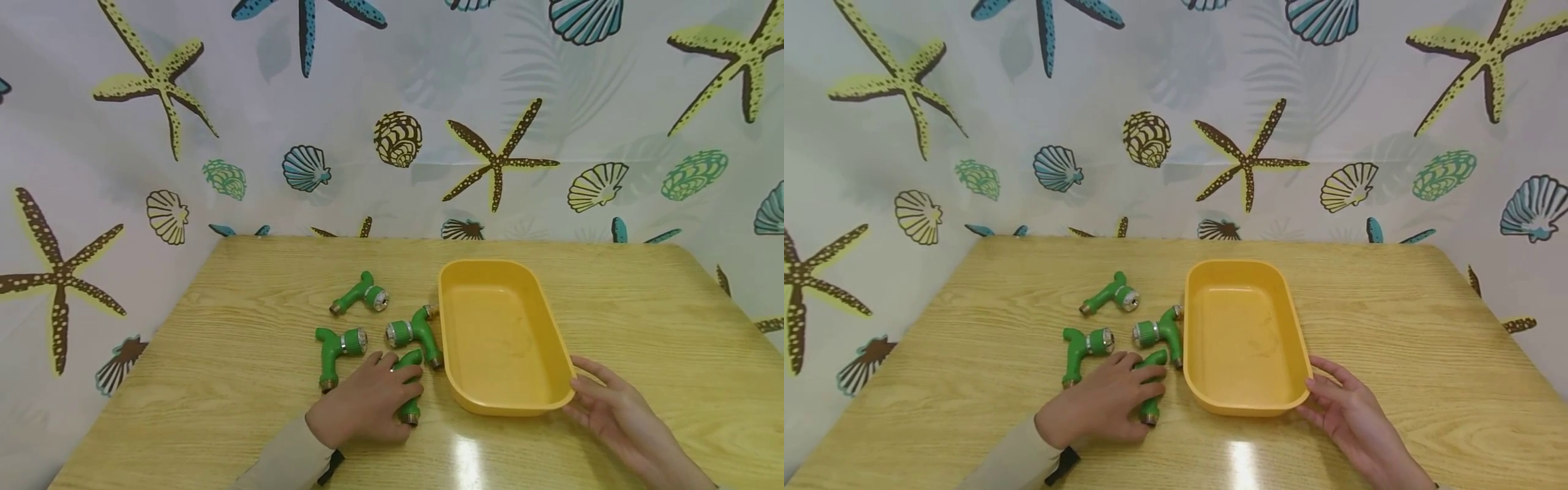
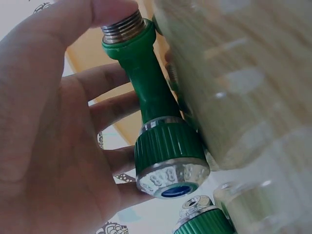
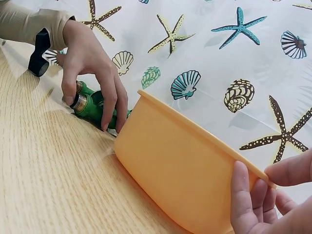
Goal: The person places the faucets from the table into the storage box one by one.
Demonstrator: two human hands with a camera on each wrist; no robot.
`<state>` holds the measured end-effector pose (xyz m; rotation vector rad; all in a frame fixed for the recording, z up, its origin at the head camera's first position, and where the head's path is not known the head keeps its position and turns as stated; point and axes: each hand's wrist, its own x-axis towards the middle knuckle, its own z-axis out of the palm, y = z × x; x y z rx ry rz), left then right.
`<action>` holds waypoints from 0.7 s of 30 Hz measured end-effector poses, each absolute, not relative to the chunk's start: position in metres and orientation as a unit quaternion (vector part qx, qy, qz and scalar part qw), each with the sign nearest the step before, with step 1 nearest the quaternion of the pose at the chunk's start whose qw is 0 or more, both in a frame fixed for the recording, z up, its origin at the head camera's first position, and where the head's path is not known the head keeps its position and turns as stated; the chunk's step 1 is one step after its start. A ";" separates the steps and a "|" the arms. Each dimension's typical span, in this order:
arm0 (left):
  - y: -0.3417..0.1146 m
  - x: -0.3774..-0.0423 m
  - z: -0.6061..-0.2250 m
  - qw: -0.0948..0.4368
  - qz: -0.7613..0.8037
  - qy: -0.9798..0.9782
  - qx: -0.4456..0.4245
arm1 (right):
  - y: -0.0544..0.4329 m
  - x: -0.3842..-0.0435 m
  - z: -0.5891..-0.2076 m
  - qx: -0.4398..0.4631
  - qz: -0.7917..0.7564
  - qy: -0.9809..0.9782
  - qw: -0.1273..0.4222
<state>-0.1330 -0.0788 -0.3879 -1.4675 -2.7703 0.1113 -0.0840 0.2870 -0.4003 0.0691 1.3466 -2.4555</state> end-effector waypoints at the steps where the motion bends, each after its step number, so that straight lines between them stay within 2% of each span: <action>1: -0.079 -0.133 -0.388 0.000 0.032 -0.883 -0.468 | 0.287 -0.084 -0.400 0.024 -0.865 0.473 0.169; 21: -0.083 -0.130 -0.372 -0.043 -0.002 -0.900 -0.434 | 0.286 -0.084 -0.399 0.044 -0.866 0.472 0.161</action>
